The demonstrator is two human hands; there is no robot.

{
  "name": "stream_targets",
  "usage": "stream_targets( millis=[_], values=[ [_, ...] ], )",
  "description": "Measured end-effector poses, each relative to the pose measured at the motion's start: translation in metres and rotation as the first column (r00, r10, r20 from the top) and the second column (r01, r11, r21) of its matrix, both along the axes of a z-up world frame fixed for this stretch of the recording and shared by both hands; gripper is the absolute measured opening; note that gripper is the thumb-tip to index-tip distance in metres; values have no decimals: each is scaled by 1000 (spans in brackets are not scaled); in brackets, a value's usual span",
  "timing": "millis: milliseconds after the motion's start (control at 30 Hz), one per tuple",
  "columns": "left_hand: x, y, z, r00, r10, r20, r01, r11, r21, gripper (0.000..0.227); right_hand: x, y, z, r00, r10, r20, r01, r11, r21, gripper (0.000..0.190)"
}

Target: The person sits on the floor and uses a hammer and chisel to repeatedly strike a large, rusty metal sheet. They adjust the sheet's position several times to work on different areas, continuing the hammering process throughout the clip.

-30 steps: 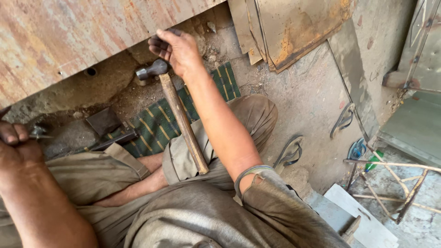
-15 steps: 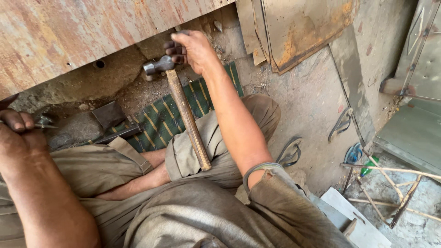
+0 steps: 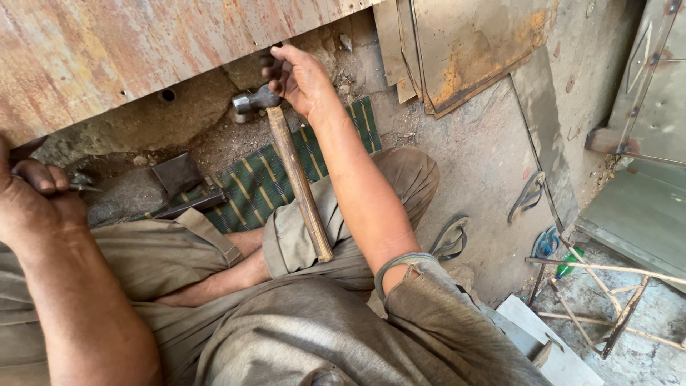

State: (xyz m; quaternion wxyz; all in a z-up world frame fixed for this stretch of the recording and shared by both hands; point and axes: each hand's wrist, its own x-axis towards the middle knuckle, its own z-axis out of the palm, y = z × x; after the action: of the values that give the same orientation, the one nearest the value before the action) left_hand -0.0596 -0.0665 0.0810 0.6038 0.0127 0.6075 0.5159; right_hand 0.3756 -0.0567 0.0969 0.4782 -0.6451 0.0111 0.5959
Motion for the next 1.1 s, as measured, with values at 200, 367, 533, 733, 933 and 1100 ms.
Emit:
stream_targets(
  millis=[200, 367, 533, 733, 933, 1100],
  values=[
    [-9, -7, -17, 995, -39, 88, 28, 992, 122, 18, -5, 6, -12, 998, 7, 58, -7, 1000, 11, 9],
    [-10, -8, -21, 998, -22, 63, 17, 996, 89, 17, 0, 11, -18, 1000, -18, 12, 19, 998, -56, 8],
    [-5, -7, -11, 998, -65, 17, 63, 994, 95, 16, 18, 7, -1, 988, -135, -77, 136, 991, 17, 8],
    [5, 2, 1, 997, -23, 80, 17, 997, 74, 19, 31, -9, -4, -315, 51, 948, -778, 558, -288, 27],
    [12, 12, -2, 995, 83, -62, -83, 997, -1, 35, 40, 4, -36, -480, -17, 877, -798, 423, -429, 18],
    [14, 18, -5, 997, -8, -81, 12, 999, 51, 44, 49, 14, -51, -537, -21, 843, -805, 313, -505, 13]
  ],
)
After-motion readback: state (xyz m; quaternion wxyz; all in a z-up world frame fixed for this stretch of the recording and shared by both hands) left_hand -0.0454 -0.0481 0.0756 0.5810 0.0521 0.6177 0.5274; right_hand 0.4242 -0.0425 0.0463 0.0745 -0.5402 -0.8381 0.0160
